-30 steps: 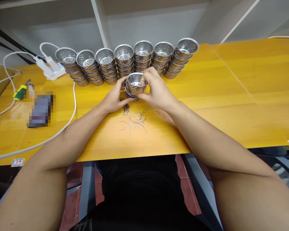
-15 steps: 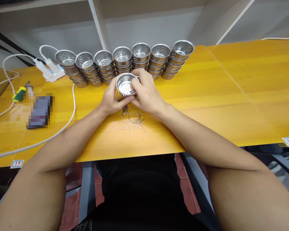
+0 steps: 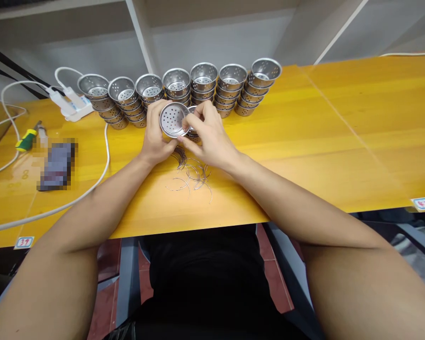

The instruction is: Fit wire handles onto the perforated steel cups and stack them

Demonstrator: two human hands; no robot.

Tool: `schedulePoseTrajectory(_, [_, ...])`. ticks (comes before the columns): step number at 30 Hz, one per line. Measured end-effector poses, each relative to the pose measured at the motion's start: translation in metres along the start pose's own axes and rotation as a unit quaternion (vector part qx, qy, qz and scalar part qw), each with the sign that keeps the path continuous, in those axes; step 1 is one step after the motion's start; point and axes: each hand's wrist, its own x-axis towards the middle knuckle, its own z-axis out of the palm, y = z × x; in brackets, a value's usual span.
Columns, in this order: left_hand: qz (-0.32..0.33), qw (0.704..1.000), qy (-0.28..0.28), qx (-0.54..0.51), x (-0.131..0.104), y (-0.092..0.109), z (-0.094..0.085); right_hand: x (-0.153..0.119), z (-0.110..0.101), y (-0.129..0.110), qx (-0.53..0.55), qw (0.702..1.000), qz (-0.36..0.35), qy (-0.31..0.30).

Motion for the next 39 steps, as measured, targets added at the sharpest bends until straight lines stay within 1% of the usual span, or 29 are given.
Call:
schedulePoseTrajectory(4, [-0.003, 1.0, -0.002, -0.027, 0.003, 0.003, 0.0, 0.003, -0.002, -0.004, 0.031, 0.999, 0.012, -0.006])
schedulePoseTrajectory(8, [0.006, 1.0, -0.018, -0.025, 0.005, 0.008, -0.001, 0.005, -0.003, -0.003, 0.056, 0.998, 0.033, 0.009])
schedulePoseTrajectory(10, [0.014, 1.0, -0.018, -0.021, 0.004, 0.007, -0.001, 0.007, -0.004, -0.001, 0.069, 0.997, 0.038, 0.008])
schedulePoseTrajectory(13, [0.02, 1.0, -0.008, -0.021, 0.002, 0.0, 0.0, 0.01, -0.006, 0.002, 0.079, 0.996, 0.041, -0.007])
schedulePoseTrajectory(18, [0.0, 1.0, 0.006, 0.0, 0.0, -0.012, 0.002, 0.013, -0.009, 0.005, 0.055, 0.997, 0.002, -0.047])
schedulePoseTrajectory(22, [0.029, 1.0, -0.004, -0.005, 0.003, -0.017, 0.004, 0.013, -0.01, 0.016, 0.037, 0.997, -0.024, -0.068])
schedulePoseTrajectory(28, [0.083, 0.996, -0.017, -0.025, 0.005, -0.022, 0.011, 0.011, -0.007, 0.035, 0.052, 0.996, -0.061, -0.049])
schedulePoseTrajectory(32, [0.091, 0.995, -0.015, -0.021, 0.005, -0.022, 0.011, 0.008, -0.003, 0.034, 0.049, 0.997, -0.054, -0.032])
schedulePoseTrajectory(39, [0.095, 0.995, -0.011, -0.012, 0.005, -0.023, 0.011, 0.007, -0.001, 0.03, 0.051, 0.997, -0.049, -0.027])
